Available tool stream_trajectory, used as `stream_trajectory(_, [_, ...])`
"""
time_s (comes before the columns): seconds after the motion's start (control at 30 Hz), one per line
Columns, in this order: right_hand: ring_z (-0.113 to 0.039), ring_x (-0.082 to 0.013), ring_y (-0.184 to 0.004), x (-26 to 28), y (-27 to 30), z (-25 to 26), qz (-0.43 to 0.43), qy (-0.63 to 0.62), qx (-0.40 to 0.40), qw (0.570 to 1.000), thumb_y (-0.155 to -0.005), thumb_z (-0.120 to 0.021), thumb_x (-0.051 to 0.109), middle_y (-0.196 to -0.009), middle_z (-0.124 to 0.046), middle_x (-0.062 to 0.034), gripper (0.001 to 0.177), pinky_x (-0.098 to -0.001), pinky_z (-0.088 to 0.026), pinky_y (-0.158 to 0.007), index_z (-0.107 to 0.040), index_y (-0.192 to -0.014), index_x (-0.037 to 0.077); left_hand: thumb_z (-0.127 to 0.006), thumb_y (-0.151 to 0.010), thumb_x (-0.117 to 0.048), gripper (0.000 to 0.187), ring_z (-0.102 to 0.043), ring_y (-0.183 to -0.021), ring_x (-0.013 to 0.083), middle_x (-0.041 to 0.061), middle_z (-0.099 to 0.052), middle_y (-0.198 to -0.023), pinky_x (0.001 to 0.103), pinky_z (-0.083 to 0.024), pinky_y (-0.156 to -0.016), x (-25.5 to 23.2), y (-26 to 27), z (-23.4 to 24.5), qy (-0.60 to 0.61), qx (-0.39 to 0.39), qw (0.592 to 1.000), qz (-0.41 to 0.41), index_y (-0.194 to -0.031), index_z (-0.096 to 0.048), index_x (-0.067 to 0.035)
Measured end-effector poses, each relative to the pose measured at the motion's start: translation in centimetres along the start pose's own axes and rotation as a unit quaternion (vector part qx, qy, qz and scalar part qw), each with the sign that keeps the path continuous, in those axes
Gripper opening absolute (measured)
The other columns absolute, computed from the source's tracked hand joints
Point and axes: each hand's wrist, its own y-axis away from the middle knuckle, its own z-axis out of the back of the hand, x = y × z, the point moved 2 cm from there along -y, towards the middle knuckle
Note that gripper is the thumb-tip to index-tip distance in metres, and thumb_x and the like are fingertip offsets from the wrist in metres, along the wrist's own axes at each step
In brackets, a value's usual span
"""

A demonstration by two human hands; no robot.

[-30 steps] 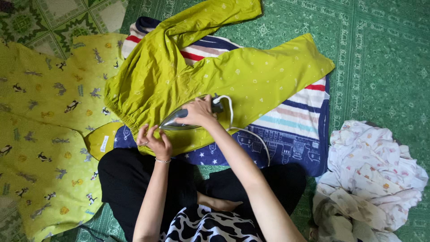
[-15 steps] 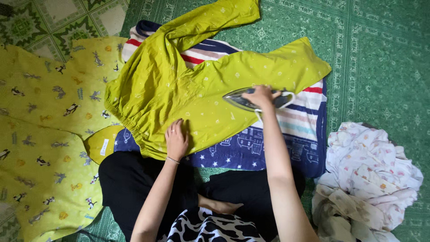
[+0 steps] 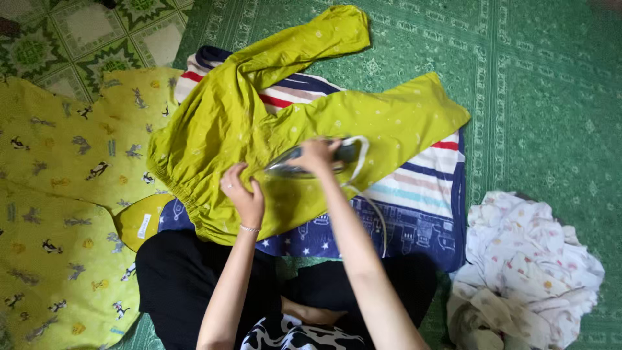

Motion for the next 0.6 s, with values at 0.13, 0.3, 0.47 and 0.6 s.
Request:
stream_trajectory(0.13, [-0.058, -0.0234, -0.121, 7.9, 1.2, -3.7, 0.061, 0.019, 0.019, 0.998, -0.064, -0.085, 0.053, -0.113, -0.073, -0.0017, 0.047, -0.0711, -0.012, -0.111, -0.079, -0.098, 0.023, -0.059, -0.084, 0.005, 0.031, -0.051, -0.12, 0.0339, 0.016, -0.06, -0.12, 0.044, -0.039, -0.108, -0.7, -1.4, 2.5, 0.06, -0.061, 0.996, 0.029, -0.115, -0.059, -0.002])
stream_trajectory(0.3, [-0.061, -0.0197, -0.122, 8.8, 0.7, -9.6, 0.133, 0.022, -0.192, 0.972, -0.082, -0.078, 0.03, -0.112, -0.075, 0.0045, 0.016, -0.0695, -0.02, -0.112, -0.08, -0.098, 0.029, -0.056, -0.081, 0.005, 0.031, -0.054, -0.118, 0.0363, 0.017, -0.06, -0.116, 0.046, -0.04, -0.109, 0.3, -1.8, 1.9, 0.084, -0.016, 0.996, -0.004, -0.111, -0.058, -0.001])
stream_trajectory(0.47, [-0.06, -0.0226, -0.118, 5.8, 0.3, -4.7, 0.071, 0.029, -0.067, 0.995, -0.064, -0.083, 0.054, -0.112, -0.073, -0.0006, 0.049, -0.0654, -0.02, -0.106, -0.078, -0.101, 0.022, -0.055, -0.083, 0.005, 0.029, -0.055, -0.116, 0.0369, 0.018, -0.06, -0.116, 0.046, -0.042, -0.106, 2.6, -1.2, -2.0, 0.094, 0.048, 0.994, 0.016, -0.111, -0.058, 0.0])
stream_trajectory(0.6, [-0.056, -0.0258, -0.123, -0.1, -1.2, 0.2, -0.037, 0.038, -0.036, 0.998, -0.065, -0.08, 0.067, -0.116, -0.071, -0.0027, 0.057, -0.0786, -0.01, -0.105, -0.079, -0.102, 0.025, -0.059, -0.092, -0.006, 0.033, -0.052, -0.127, 0.0356, 0.019, -0.059, -0.129, 0.046, -0.04, -0.112, 5.9, -0.2, -5.2, 0.049, 0.144, 0.988, 0.02, -0.125, -0.057, -0.003])
